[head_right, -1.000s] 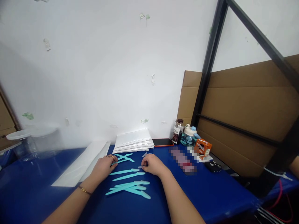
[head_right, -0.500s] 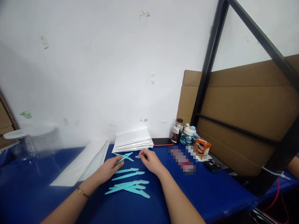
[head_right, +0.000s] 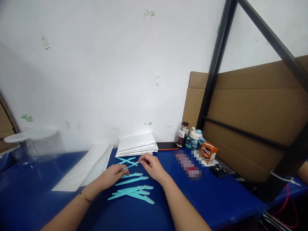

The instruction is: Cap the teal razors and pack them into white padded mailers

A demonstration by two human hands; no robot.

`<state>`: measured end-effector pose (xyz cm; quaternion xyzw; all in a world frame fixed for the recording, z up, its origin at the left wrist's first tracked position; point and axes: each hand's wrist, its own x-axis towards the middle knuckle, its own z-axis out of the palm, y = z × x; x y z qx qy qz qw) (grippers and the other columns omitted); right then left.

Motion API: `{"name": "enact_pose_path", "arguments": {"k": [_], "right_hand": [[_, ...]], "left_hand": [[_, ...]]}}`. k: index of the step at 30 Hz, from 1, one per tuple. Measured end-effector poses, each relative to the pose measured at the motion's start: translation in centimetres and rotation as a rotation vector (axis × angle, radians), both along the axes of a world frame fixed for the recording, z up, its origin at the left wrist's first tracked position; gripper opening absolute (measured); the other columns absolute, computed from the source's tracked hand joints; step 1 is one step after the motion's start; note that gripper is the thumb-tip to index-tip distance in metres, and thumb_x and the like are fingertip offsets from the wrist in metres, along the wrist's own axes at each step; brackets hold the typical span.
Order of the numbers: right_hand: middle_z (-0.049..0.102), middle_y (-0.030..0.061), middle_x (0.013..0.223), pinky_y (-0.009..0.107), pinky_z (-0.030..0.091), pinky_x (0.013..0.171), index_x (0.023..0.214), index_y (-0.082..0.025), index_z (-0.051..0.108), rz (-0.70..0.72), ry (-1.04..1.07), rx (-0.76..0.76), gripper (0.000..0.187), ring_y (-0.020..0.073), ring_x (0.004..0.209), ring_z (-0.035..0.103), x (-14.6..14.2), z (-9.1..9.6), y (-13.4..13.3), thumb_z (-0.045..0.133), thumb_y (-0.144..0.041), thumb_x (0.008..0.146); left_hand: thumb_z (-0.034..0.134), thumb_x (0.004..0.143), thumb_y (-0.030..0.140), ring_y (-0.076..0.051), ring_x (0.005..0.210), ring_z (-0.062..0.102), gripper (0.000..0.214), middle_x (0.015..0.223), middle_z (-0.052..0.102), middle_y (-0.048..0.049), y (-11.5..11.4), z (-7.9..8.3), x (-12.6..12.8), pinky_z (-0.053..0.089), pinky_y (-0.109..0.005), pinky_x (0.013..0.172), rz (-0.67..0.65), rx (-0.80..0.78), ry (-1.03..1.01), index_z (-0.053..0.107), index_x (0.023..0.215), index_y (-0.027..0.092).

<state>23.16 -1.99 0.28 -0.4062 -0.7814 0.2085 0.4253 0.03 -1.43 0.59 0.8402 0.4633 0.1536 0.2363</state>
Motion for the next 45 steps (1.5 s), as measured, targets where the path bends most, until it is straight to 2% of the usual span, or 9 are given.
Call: {"name": "enact_pose_path", "arguments": {"k": [8, 16, 23, 25, 29, 31, 35, 40, 45], "right_hand": [[0.058, 0.0017, 0.078, 0.024, 0.041, 0.066, 0.088, -0.019, 0.060, -0.040, 0.027, -0.010, 0.017, 0.0139, 0.071, 0.052, 0.7, 0.0, 0.3, 0.048, -0.032, 0.087], [0.062, 0.0017, 0.073, 0.022, 0.041, 0.057, 0.085, -0.018, 0.066, 0.107, -0.066, -0.152, 0.014, 0.0127, 0.064, 0.053, 0.0, -0.1, -0.3, 0.055, -0.026, 0.082], [0.061, -0.0011, 0.063, 0.020, 0.038, 0.051, 0.083, -0.019, 0.070, 0.217, -0.185, -0.298, 0.012, 0.0111, 0.056, 0.052, 1.8, -0.8, 0.4, 0.064, -0.021, 0.072], [0.063, 0.0001, 0.068, 0.021, 0.040, 0.054, 0.083, -0.019, 0.070, 0.110, -0.210, -0.258, 0.013, 0.0126, 0.060, 0.054, 2.7, -0.7, 0.9, 0.063, -0.021, 0.073], [0.065, 0.0036, 0.081, 0.027, 0.043, 0.069, 0.085, -0.018, 0.068, -0.310, -0.226, -0.099, 0.019, 0.0163, 0.072, 0.057, 4.8, -1.2, 2.3, 0.052, -0.012, 0.076], [0.063, 0.0050, 0.087, 0.028, 0.043, 0.074, 0.087, -0.018, 0.067, -0.399, -0.277, -0.083, 0.023, 0.0170, 0.078, 0.058, 5.4, -1.7, 3.0, 0.050, -0.008, 0.075], [0.059, 0.0069, 0.101, 0.027, 0.041, 0.079, 0.098, -0.019, 0.065, -0.396, -0.379, -0.086, 0.025, 0.0187, 0.092, 0.056, 5.2, -2.9, 3.7, 0.053, -0.013, 0.077], [0.060, 0.0078, 0.088, 0.026, 0.040, 0.071, 0.079, -0.017, 0.064, -0.445, -0.521, -0.091, 0.015, 0.0194, 0.085, 0.056, 4.1, -3.2, 3.8, 0.049, -0.018, 0.082], [0.061, 0.0071, 0.084, 0.027, 0.041, 0.070, 0.078, -0.017, 0.058, -0.359, -0.329, -0.057, 0.017, 0.0182, 0.078, 0.057, 3.8, -3.2, 3.6, 0.043, -0.021, 0.086]], "left_hand": [[0.032, 0.087, 0.046, -0.015, 0.075, 0.057, 0.041, 0.081, 0.065, 0.0000, 0.0, 0.2, 0.0, 0.039, -0.023, 0.068, 0.008, -0.007, -0.013, 0.066, 0.087, 0.022], [0.039, 0.085, 0.047, -0.015, 0.078, 0.055, 0.035, 0.085, 0.064, 0.0005, -0.9, 0.4, 0.4, 0.039, -0.022, 0.068, -0.053, 0.020, -0.009, 0.064, 0.088, 0.022], [0.045, 0.084, 0.040, -0.015, 0.083, 0.055, 0.026, 0.089, 0.062, -0.0010, -0.6, 0.0, 0.3, 0.040, -0.024, 0.073, -0.060, 0.085, -0.014, 0.064, 0.088, 0.023], [0.044, 0.084, 0.036, -0.016, 0.084, 0.055, 0.023, 0.089, 0.061, -0.0025, 0.0, -0.2, -0.1, 0.040, -0.025, 0.075, 0.028, 0.166, 0.008, 0.063, 0.084, 0.022], [0.047, 0.083, 0.029, -0.020, 0.094, 0.053, 0.020, 0.101, 0.059, -0.0070, 1.4, -1.1, -1.2, 0.040, -0.029, 0.081, 0.295, 0.323, 0.104, 0.059, 0.095, 0.019], [0.047, 0.083, 0.028, -0.021, 0.099, 0.052, 0.023, 0.103, 0.058, -0.0088, 1.9, -1.6, -1.7, 0.039, -0.030, 0.083, 0.363, 0.348, 0.170, 0.058, 0.101, 0.018], [0.047, 0.083, 0.026, -0.020, 0.090, 0.056, 0.017, 0.094, 0.060, -0.0071, 2.4, -2.2, -2.0, 0.040, -0.028, 0.076, 0.386, 0.275, 0.228, 0.059, 0.092, 0.019], [0.045, 0.081, 0.021, -0.016, 0.077, 0.056, 0.011, 0.082, 0.061, -0.0034, 2.4, -2.1, -2.0, 0.038, -0.025, 0.068, 0.362, 0.202, 0.184, 0.056, 0.077, 0.020], [0.040, 0.083, 0.022, -0.015, 0.070, 0.055, 0.010, 0.074, 0.059, -0.0010, 2.4, -2.1, -1.9, 0.037, -0.024, 0.064, 0.336, 0.134, 0.008, 0.049, 0.078, 0.020]]}}
